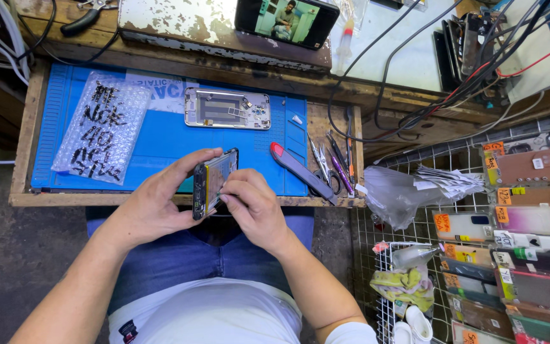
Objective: The person uses a utility knife to pry open the back of a mobile phone and then uses a screwdriver to remove internal screws. They carefully lift and remove the battery and the internal housing frame from the device.
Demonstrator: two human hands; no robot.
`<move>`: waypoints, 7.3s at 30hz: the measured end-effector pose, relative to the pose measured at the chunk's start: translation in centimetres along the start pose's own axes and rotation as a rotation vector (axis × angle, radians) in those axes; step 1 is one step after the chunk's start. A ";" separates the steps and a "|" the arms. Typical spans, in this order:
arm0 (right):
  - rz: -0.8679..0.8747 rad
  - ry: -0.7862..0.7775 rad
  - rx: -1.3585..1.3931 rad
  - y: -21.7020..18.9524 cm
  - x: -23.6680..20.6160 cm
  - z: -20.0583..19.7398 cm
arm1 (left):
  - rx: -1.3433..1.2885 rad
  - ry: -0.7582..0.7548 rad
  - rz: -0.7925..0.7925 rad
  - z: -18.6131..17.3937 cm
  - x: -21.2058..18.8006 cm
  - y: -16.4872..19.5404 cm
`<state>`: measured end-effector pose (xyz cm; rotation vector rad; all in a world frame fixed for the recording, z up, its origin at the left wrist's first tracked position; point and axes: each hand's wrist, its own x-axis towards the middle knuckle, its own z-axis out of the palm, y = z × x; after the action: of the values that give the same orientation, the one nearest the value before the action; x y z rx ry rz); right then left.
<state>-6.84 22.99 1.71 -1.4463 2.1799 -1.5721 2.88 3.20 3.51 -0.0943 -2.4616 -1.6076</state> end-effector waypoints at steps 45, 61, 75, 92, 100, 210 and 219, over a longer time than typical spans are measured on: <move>-0.164 0.127 -0.100 -0.6 -1.6 0.5 | -0.155 0.148 0.000 2.2 -0.4 -1.4; -0.021 0.098 0.006 -0.4 -0.5 1.1 | -0.461 0.323 -0.224 4.2 -1.5 -2.2; -0.014 0.003 -0.034 -0.5 0.9 -0.4 | -0.139 0.197 -0.237 2.7 -1.1 -2.2; -0.025 0.008 0.059 0.3 1.1 -0.8 | -0.285 0.182 0.029 1.7 0.6 -2.5; 0.025 0.142 0.157 2.1 0.8 1.3 | -0.068 0.287 0.015 2.1 1.3 -2.3; 0.533 -0.100 0.609 6.6 4.9 -0.7 | -1.004 0.324 -0.260 5.4 4.1 -7.7; 0.522 -0.095 0.757 7.0 4.8 -0.7 | -0.986 0.323 -0.251 5.5 4.1 -7.5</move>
<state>-14.26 20.14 -1.31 -0.6429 1.4538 -1.7610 -3.09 4.90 -4.58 0.3159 -1.3039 -2.5402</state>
